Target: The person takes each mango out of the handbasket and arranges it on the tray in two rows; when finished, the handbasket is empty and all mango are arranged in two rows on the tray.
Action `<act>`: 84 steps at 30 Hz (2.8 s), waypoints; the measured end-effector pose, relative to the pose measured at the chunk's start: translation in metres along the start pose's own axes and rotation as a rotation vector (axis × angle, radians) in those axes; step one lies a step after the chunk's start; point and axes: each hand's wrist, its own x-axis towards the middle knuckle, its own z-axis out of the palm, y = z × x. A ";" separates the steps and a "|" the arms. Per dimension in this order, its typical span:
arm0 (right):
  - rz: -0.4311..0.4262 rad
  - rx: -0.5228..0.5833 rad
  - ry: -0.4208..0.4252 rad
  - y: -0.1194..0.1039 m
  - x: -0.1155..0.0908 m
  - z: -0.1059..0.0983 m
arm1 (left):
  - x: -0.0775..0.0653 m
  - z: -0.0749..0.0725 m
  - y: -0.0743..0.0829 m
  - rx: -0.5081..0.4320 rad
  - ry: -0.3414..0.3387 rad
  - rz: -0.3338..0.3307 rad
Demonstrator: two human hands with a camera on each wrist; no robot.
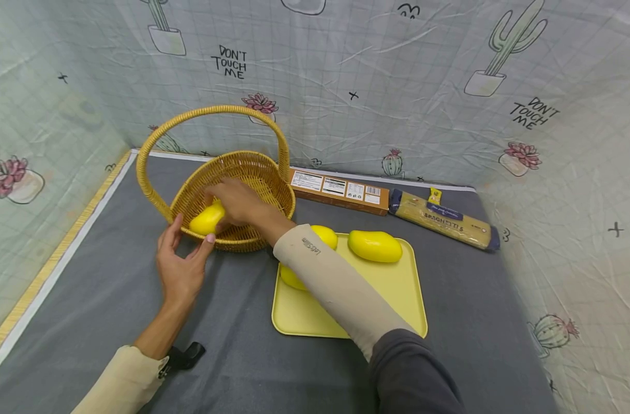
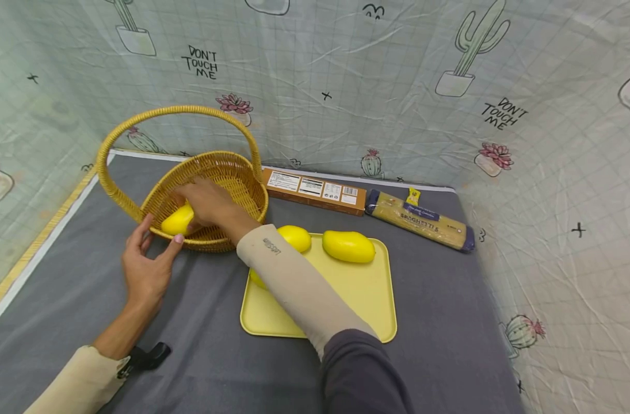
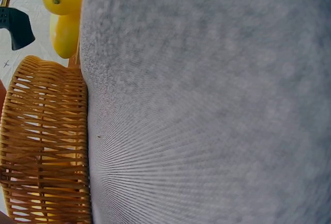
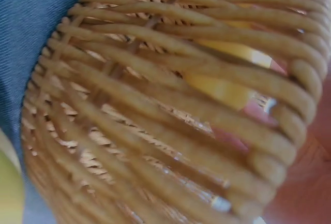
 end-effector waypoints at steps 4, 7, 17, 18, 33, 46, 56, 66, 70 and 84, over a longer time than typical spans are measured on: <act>0.004 0.044 0.001 0.004 -0.008 0.000 | -0.001 0.000 0.001 -0.009 0.001 -0.002; 0.021 0.060 -0.001 0.007 -0.013 0.000 | -0.002 -0.001 0.002 -0.011 -0.001 -0.005; 0.044 0.119 0.088 0.017 -0.033 -0.007 | -0.003 -0.001 0.004 -0.012 -0.004 0.004; 0.043 0.128 0.102 0.018 -0.036 -0.008 | -0.002 -0.001 0.004 -0.012 -0.004 0.003; 0.139 0.234 0.324 0.023 -0.093 -0.023 | 0.000 0.002 0.002 -0.011 0.004 -0.012; 0.210 0.252 0.403 0.025 -0.154 -0.034 | -0.001 0.000 0.001 -0.024 -0.003 0.005; 0.249 0.295 0.452 0.037 -0.199 -0.033 | 0.000 0.001 0.000 -0.034 0.010 0.006; 0.356 0.270 0.477 0.049 -0.247 -0.022 | 0.000 0.001 0.001 -0.033 0.011 0.020; 0.401 0.254 0.486 0.054 -0.264 -0.015 | 0.000 0.001 0.001 -0.027 0.012 0.017; 0.570 0.267 0.442 0.070 -0.319 0.017 | -0.001 0.003 0.005 -0.026 0.007 0.016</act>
